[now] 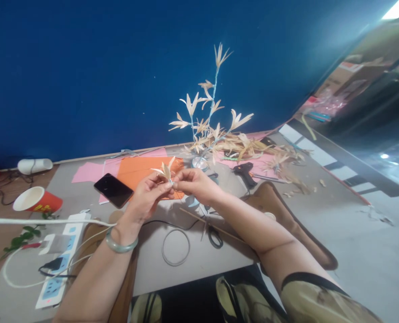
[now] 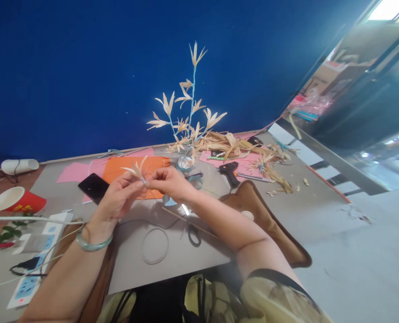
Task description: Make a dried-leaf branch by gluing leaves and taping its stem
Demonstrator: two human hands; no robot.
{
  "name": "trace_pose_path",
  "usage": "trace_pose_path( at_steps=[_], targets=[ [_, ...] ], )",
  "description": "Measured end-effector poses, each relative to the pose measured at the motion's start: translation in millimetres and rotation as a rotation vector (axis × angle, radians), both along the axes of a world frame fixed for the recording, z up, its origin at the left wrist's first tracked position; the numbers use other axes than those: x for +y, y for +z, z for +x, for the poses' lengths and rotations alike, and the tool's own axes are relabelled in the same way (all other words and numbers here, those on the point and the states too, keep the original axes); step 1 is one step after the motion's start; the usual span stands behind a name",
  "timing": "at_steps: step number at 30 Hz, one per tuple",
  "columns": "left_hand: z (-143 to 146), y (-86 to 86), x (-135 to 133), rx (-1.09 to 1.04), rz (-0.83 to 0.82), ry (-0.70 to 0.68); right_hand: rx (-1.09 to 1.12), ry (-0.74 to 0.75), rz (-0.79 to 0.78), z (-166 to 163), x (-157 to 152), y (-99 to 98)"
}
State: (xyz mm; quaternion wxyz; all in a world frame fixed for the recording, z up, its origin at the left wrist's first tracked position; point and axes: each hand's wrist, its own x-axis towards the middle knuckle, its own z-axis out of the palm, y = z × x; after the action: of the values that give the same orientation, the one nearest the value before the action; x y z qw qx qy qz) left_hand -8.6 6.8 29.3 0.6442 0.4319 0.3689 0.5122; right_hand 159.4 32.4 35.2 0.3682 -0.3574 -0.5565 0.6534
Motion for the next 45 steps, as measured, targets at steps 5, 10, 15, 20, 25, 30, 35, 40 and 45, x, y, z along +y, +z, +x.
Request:
trace_pose_path(
  at_steps=[5, 10, 15, 20, 25, 30, 35, 40, 45],
  targets=[
    [-6, -4.2, 3, -0.014, 0.017, -0.093, 0.122, 0.091, -0.154, -3, -2, 1.4],
    [-10, -3.9, 6, 0.031, 0.061, -0.078, 0.042, 0.003, -0.041, -3, -1, -1.8],
    [-12, 1.1, 6, 0.143, 0.102, 0.001, -0.063, -0.004, 0.164, 4, 2, -2.3],
    [-11, 6.1, 6, 0.265, 0.167, 0.016, -0.120, 0.011, 0.201, 5, 2, -0.7],
    [-10, 4.4, 6, 0.281, 0.169, 0.053, -0.125, -0.019, 0.201, 2, 1, -1.9],
    [-8, -0.3, 6, 0.171, 0.105, 0.076, -0.111, -0.022, 0.211, 0, -1, -3.4],
    [1, 3.0, 2, 0.042, -0.039, 0.092, -0.099, -0.042, 0.234, -4, -5, -3.4],
    [6, 0.5, 1, -0.015, -0.050, 0.130, -0.080, -0.049, 0.174, -5, -5, -1.6],
    [1, -3.0, 2, -0.022, -0.058, -0.015, 0.029, -0.034, -0.018, -4, -2, 1.8]
  ],
)
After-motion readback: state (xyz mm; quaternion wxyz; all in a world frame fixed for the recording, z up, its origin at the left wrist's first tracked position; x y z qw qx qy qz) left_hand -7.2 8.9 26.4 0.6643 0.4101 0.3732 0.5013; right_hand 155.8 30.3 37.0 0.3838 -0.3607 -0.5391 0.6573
